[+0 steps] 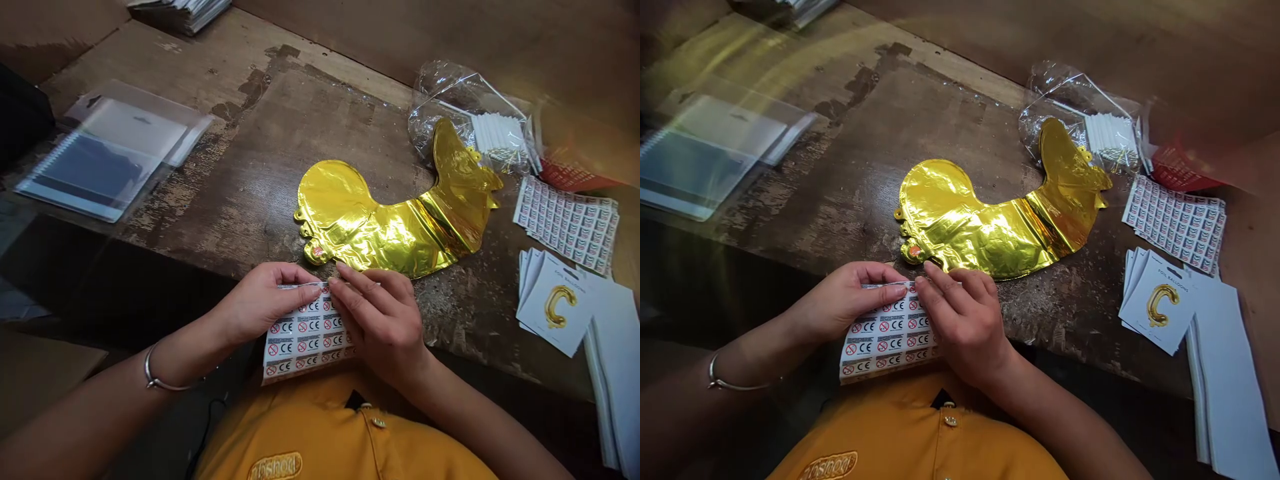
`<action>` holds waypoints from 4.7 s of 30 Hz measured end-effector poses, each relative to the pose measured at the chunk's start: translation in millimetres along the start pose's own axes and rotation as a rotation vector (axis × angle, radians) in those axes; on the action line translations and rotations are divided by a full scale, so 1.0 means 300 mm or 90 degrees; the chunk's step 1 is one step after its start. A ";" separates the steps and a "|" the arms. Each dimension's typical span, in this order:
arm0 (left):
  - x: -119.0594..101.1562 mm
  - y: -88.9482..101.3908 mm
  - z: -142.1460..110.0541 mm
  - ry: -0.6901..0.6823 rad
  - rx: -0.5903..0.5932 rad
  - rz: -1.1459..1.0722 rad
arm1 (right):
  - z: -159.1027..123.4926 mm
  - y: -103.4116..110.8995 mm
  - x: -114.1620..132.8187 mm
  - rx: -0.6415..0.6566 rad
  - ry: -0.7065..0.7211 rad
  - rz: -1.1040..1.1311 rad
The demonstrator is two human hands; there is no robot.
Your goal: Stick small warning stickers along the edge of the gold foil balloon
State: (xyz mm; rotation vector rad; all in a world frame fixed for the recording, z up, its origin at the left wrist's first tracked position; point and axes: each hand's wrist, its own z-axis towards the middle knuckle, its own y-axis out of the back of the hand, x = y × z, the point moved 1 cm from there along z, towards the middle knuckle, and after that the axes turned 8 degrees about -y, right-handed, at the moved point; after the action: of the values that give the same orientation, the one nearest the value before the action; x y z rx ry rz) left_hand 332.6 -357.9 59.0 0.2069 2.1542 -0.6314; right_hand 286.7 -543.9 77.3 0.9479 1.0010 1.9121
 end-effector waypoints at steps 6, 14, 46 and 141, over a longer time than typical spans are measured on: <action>0.007 0.005 -0.001 -0.017 0.002 0.021 | -0.011 0.016 0.003 -0.003 0.014 0.088; 0.009 0.002 -0.003 -0.014 -0.017 0.044 | 0.046 0.039 -0.026 0.071 -0.105 0.111; -0.056 0.035 -0.011 -0.615 0.116 0.904 | 0.197 0.000 -0.128 0.054 -0.440 0.418; -0.118 0.000 0.141 -0.590 0.226 0.929 | 0.241 -0.060 -0.203 0.076 -0.315 0.178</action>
State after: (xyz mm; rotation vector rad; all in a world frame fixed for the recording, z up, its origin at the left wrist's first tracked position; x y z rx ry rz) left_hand 384.0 -376.9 65.4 1.2310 0.6108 -0.1178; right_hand 379.9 -567.4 76.1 1.6049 0.7194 1.7136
